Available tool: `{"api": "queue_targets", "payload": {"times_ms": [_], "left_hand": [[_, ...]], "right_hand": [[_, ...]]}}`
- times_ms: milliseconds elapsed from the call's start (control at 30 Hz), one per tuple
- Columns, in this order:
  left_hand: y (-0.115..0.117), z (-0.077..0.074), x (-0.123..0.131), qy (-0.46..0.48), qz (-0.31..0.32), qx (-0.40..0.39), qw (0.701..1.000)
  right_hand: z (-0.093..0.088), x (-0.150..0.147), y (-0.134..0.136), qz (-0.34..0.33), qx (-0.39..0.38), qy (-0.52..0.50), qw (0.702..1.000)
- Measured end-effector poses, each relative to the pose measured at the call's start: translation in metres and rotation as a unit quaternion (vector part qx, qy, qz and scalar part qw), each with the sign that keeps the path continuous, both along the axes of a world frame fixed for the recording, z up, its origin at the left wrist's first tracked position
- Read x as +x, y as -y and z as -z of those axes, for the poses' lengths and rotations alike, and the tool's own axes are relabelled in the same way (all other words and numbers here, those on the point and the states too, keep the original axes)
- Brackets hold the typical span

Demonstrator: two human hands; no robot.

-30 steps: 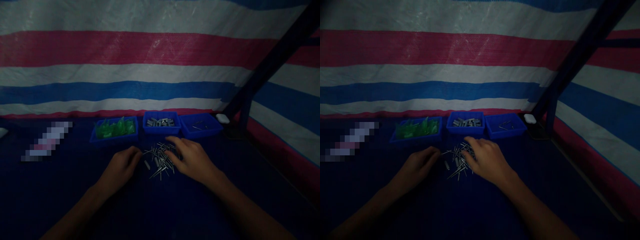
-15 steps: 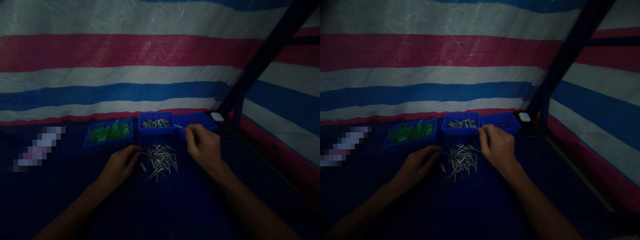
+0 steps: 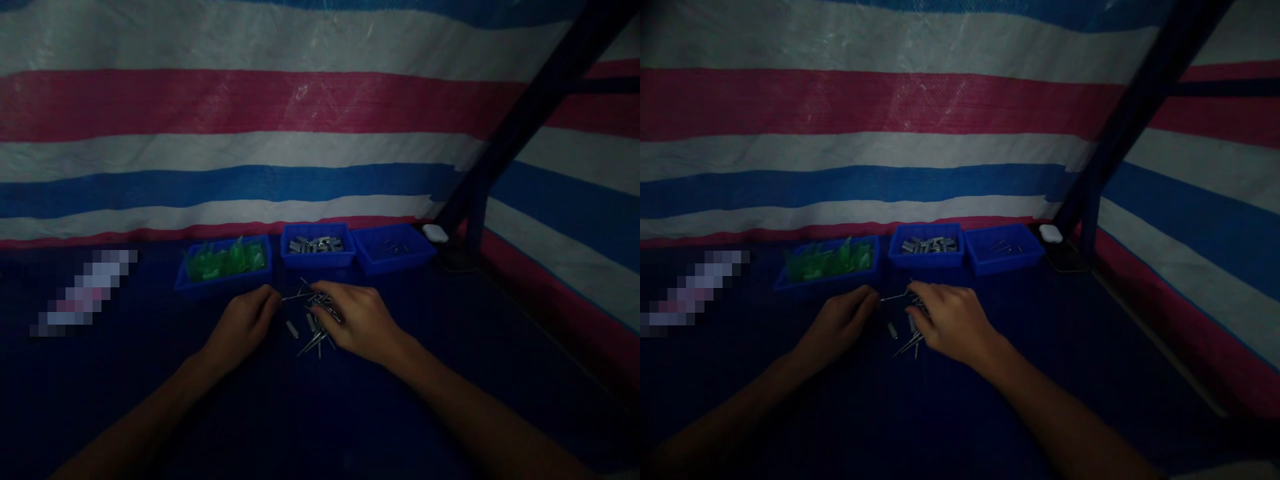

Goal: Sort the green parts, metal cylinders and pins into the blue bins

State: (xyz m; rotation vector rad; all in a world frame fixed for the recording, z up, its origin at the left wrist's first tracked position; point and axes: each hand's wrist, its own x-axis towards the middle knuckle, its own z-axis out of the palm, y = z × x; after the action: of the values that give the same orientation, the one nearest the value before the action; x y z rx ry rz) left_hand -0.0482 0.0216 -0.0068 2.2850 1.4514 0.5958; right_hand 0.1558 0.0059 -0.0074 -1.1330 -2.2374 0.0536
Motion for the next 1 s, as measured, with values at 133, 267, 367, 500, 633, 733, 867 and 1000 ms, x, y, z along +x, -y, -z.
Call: {"api": "queue_targets", "payload": {"times_ms": [133,267,367,500,633,733,867,1000], "left_hand": [[0.007,0.0,0.004,0.036,0.02,-0.01,0.999],[0.007,-0.001,0.006,0.044,0.022,-0.04,0.998],[-0.002,-0.004,0.012,-0.007,-0.032,-0.041,0.999],[-0.02,-0.003,0.027,-0.121,-0.064,0.005,0.991],[-0.027,0.004,0.033,-0.138,-0.026,0.011,0.99],[-0.025,0.006,0.026,-0.088,-0.015,0.007,0.996],[-0.016,-0.001,0.019,-0.006,0.0,0.025,1.0],[-0.005,-0.007,0.025,0.029,0.029,0.021,0.999]], "right_hand": [[0.005,-0.004,0.004,-0.037,-0.002,0.041,0.998],[-0.001,-0.001,0.002,-0.04,0.014,0.041,0.998],[-0.011,0.014,-0.006,0.048,0.052,0.0,0.997],[-0.02,0.05,-0.02,0.328,0.087,-0.061,0.939],[-0.02,0.063,-0.025,0.359,0.07,-0.04,0.93],[-0.016,0.049,-0.02,0.265,0.027,-0.021,0.964],[-0.011,0.023,-0.006,0.114,-0.029,0.004,0.993],[-0.008,0.009,0.004,0.017,-0.055,0.025,0.998]]}}
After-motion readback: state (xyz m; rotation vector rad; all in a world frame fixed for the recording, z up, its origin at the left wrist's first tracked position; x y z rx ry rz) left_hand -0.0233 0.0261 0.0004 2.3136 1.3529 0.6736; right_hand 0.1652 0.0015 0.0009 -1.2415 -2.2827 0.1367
